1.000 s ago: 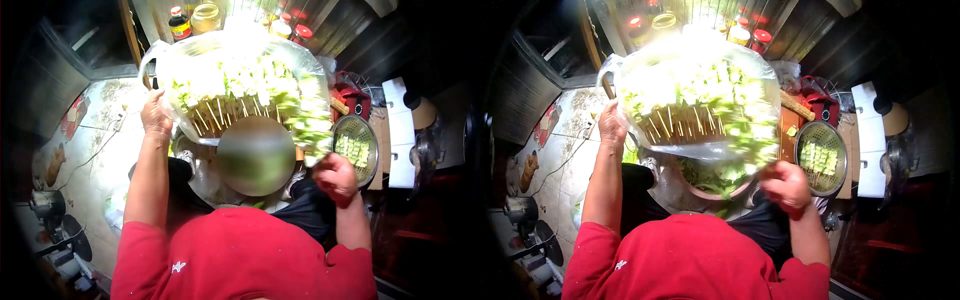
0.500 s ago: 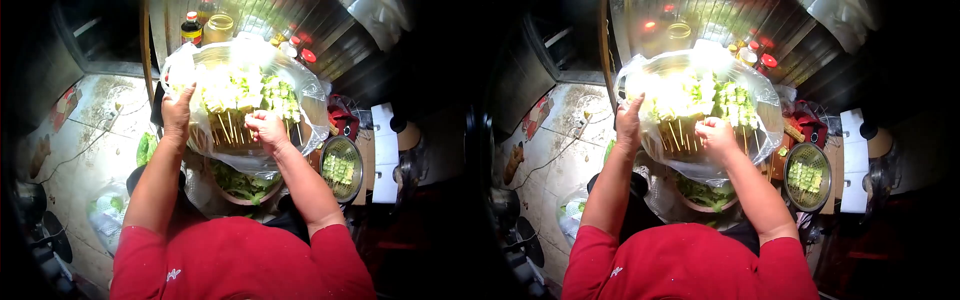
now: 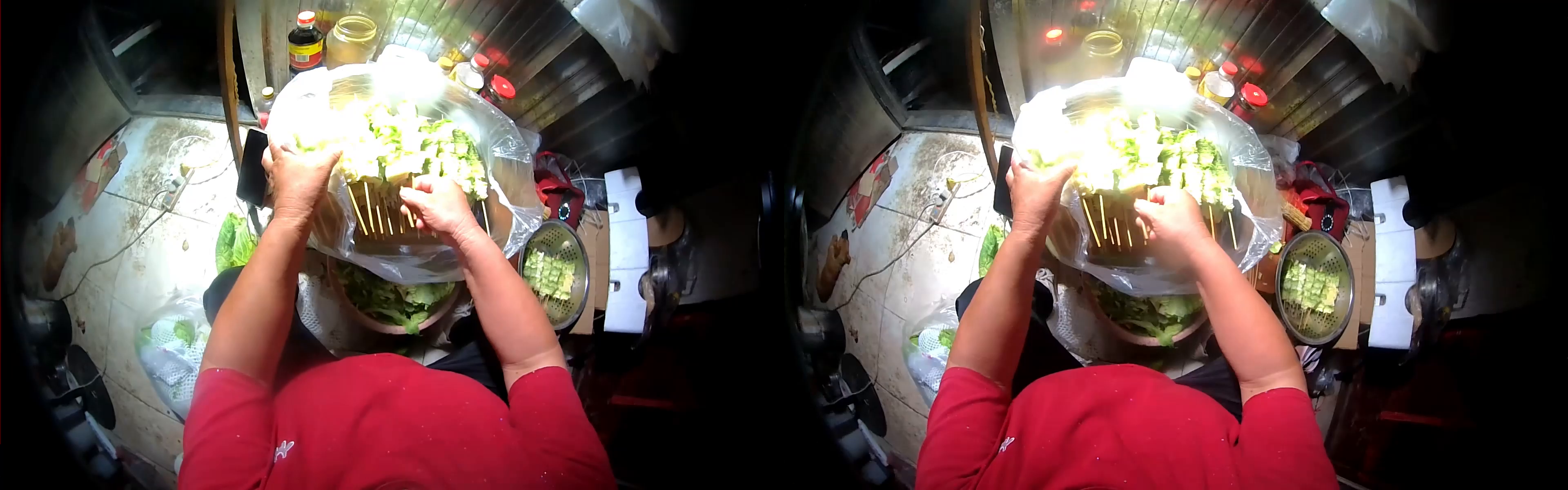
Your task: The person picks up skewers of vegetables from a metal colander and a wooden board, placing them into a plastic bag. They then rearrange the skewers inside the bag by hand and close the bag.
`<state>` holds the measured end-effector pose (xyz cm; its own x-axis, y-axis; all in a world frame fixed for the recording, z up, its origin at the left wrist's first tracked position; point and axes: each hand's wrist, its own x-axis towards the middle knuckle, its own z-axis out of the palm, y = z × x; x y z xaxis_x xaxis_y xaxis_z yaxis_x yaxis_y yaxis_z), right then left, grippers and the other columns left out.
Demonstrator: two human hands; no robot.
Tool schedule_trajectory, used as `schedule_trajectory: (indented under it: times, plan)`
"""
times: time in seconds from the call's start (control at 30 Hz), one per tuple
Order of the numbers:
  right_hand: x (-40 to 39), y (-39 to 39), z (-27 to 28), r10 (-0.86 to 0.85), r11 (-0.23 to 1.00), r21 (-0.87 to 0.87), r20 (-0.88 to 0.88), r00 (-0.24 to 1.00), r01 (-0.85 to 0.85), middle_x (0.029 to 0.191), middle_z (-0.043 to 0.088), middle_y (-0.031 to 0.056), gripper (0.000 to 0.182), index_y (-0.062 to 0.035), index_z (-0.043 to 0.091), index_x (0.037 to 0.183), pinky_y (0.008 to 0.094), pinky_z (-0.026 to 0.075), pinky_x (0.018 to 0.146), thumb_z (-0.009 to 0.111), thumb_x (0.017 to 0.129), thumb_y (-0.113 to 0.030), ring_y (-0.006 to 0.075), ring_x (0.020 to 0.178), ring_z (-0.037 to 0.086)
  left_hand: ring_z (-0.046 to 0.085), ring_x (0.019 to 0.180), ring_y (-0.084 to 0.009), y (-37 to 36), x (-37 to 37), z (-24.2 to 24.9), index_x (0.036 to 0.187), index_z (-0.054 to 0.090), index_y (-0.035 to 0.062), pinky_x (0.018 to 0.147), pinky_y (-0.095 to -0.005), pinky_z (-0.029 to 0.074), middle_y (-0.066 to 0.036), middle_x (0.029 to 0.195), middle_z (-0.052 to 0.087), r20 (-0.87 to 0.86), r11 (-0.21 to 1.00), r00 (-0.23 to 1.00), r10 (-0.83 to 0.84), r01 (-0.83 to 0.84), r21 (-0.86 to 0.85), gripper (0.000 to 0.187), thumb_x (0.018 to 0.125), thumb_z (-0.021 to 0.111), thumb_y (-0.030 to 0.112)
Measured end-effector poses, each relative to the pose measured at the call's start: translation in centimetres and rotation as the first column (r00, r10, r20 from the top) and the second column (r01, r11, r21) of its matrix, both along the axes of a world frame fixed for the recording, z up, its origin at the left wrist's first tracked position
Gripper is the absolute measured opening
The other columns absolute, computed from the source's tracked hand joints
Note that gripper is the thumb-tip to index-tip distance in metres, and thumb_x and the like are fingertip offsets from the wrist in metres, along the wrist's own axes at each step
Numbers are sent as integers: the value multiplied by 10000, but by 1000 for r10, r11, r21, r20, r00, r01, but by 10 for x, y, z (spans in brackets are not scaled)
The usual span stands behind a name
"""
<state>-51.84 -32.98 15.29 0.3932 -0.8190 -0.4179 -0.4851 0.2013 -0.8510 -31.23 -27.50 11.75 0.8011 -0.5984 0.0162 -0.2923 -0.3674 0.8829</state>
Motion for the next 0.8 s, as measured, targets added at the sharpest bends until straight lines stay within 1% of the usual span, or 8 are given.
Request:
schedule_trajectory:
  times: [0.17, 0.27, 0.37, 0.5, 0.6, 0.7, 0.77, 0.8]
  plan:
    - [3, 1, 5, -20, 999, 26, -14, 1000, 21, 658, 609, 50, 159, -34, 588, 743, 248, 435, 464, 605, 836, -162, 94, 506, 531, 453, 1149, -338, 0, 2, -3, 1296, 352, -20, 1001, -400, 372, -249, 1223, 446, -7, 996, 1000, -22, 22, -81, 907, 601, 823, 324]
    - [-9, -6, 2, 61, 973, -200, -240, 969, -111, 600, 584, 23, 148, -34, 595, 771, 251, 398, 388, 547, 839, -156, 93, 433, 519, 466, 1138, -321, 2, -1, 3, 1285, 363, -25, 994, -393, 384, -246, 1222, 445, -8, 998, 1000, -4, 3, -59, 903, 598, 840, 313]
    - [-14, 0, -2, 75, 937, -321, -205, 976, -139, 601, 582, 19, 157, -25, 612, 794, 250, 412, 424, 546, 839, -161, 90, 456, 524, 483, 1120, -310, -1, 2, -6, 1272, 370, -38, 987, -383, 396, -244, 1217, 446, 4, 997, 1000, -14, 15, -78, 897, 595, 855, 297]
    - [-15, -2, 9, 73, 971, -203, -260, 963, -129, 631, 605, 52, 186, -15, 625, 802, 276, 448, 491, 556, 836, -184, 127, 498, 552, 491, 1110, -304, -2, 3, -9, 1248, 389, -50, 974, -375, 410, -237, 1202, 457, -11, 989, 998, -54, 52, -135, 868, 593, 861, 270]
    - [-21, -7, 17, 151, 807, -447, -474, 867, -385, 733, 628, 172, 261, -34, 640, 832, 405, 483, 645, 583, 828, -288, 302, 713, 625, 491, 1109, -302, -1, 1, -2, 1230, 403, -51, 971, -374, 412, -229, 1190, 470, 6, 994, 1000, -24, 24, -106, 842, 597, 859, 265]
    - [-12, 1, 42, -55, 673, -647, -529, 847, -360, 776, 642, 150, 259, -59, 656, 835, 411, 491, 678, 604, 819, -312, 311, 714, 623, 493, 1104, -301, -1, 0, -2, 1224, 408, -50, 966, -373, 416, -229, 1185, 476, 29, 994, 999, -21, 24, -107, 833, 598, 858, 265]
    - [-2, -6, 47, -5, 530, -666, -621, 784, -525, 939, 642, 157, 291, -81, 681, 882, 424, 491, 767, 617, 810, -357, 342, 813, 614, 490, 1104, -304, -2, 1, -4, 1231, 402, -51, 966, -372, 415, -229, 1189, 470, 37, 994, 999, -28, 32, -108, 836, 601, 855, 259]
    - [8, -14, 40, 15, 277, -813, -529, 849, -511, 1009, 614, 181, 336, -61, 629, 1012, 414, 454, 836, 629, 807, -328, 330, 934, 577, 490, 1104, -304, -2, 0, -3, 1231, 402, -51, 966, -372, 415, -229, 1189, 470, 40, 993, 999, -33, 37, -108, 836, 601, 855, 259]
